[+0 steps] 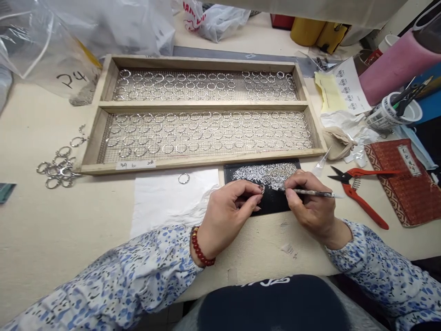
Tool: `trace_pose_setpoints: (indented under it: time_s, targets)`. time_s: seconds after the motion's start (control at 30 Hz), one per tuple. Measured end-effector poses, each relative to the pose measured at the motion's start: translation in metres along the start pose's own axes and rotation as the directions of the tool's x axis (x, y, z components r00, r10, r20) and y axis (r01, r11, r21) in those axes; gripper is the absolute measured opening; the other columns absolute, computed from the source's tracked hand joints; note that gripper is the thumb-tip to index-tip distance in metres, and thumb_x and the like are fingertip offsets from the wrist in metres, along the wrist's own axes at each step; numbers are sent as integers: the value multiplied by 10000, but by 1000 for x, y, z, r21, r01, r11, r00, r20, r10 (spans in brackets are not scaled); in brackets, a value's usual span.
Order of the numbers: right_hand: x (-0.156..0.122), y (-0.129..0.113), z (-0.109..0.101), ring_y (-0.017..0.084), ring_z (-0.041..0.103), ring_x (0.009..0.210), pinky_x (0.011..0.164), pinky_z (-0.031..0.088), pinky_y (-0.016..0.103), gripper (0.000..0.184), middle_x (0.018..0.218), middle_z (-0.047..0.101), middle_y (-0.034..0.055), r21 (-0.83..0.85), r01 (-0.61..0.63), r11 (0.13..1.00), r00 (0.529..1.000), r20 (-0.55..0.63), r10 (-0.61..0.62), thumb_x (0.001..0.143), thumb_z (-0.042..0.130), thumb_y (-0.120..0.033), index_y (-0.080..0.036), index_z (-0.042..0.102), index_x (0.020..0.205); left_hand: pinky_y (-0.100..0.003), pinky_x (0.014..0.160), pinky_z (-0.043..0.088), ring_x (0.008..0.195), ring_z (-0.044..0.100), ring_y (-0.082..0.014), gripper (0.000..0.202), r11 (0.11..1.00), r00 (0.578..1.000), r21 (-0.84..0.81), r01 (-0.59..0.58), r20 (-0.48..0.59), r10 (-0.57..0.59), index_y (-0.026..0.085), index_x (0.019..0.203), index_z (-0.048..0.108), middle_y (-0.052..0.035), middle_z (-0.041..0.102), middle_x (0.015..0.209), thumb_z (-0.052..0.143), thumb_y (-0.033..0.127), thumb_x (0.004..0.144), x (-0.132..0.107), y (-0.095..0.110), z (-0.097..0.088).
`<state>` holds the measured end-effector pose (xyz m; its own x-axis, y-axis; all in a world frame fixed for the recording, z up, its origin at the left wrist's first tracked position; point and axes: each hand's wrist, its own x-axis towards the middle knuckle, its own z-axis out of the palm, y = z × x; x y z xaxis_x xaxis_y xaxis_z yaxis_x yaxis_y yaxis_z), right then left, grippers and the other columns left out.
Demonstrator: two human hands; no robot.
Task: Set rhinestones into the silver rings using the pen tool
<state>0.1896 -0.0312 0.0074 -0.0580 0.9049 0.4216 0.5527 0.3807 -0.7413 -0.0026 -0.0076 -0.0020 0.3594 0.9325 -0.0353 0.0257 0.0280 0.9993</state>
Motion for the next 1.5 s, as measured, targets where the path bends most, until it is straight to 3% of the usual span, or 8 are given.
trace_pose_setpoints:
  time_s: [0.3, 0.8, 1.5]
  targets:
    - [1, -11, 3, 157, 557, 703, 654, 480, 374, 239, 762, 568, 18, 295, 86, 952, 996, -48, -75, 749, 550, -29, -186, 580, 927, -275, 637, 658, 761, 697, -154, 72, 999, 1000, 34, -25, 8, 25, 146, 870, 695, -66, 690, 919, 657, 132, 810, 0, -1, -1]
    - [1, -12, 3, 175, 565, 763, 689, 498, 391, 301, 802, 581, 28, 208, 96, 973, 994, 34, -105, 707, 570, -11, -204, 566, 938, -309, 657, 622, 799, 685, -184, 70, 974, 994, 203, -104, 39, 98, 147, 857, 697, -87, 715, 902, 642, 130, 817, 2, 3, -4]
    - [2, -14, 3, 182, 581, 753, 674, 513, 392, 295, 786, 587, 29, 177, 126, 976, 991, 23, -132, 705, 574, -28, -215, 572, 933, -289, 642, 612, 791, 675, -176, 68, 974, 996, 207, -93, 35, 87, 153, 837, 695, -83, 713, 890, 644, 118, 810, 2, 5, -4]
